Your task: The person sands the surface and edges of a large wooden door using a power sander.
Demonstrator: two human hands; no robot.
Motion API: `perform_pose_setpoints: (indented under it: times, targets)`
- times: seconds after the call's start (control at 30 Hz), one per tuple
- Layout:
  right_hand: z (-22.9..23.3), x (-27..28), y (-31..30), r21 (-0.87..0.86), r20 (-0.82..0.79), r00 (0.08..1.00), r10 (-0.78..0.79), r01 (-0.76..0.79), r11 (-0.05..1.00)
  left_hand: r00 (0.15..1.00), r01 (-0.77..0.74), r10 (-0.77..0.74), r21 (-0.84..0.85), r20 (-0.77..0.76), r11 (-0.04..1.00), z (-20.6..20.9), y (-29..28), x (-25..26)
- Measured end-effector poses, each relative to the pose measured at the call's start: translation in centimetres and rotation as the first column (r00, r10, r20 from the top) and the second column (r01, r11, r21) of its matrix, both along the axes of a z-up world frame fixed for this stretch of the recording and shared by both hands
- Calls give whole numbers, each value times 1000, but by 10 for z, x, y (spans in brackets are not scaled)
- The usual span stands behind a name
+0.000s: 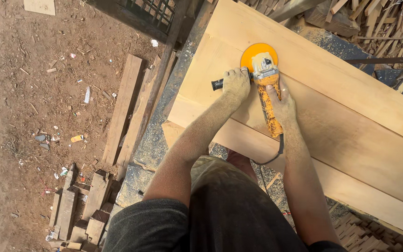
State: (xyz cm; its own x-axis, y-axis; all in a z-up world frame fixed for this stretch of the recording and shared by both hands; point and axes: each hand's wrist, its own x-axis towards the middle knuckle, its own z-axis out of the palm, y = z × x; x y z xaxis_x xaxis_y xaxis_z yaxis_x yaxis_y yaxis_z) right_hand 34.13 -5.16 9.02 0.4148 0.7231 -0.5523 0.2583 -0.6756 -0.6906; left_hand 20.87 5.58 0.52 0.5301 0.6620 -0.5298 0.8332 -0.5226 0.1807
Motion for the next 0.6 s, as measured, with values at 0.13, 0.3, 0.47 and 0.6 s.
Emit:
perform_pose_setpoints:
  times: [0.13, 0.3, 0.47, 0.6]
  targets:
    - [6, 17, -53, 74, -99, 987, -126, 134, 988, 994, 108, -106, -45, 36, 993, 5, -39, 36]
    - [9, 11, -110, -8, -149, 942, -302, 304, 953, 983, 177, -171, -94, 65, 980, 19, -86, 47]
    - [5, -4, -114, 102, -149, 953, -263, 280, 955, 978, 207, -205, -137, 31, 969, 18, -84, 31]
    - [-6, -1, -66, 185, -20, 998, -60, 63, 981, 993, 53, -45, -74, 106, 996, 7, -41, 3]
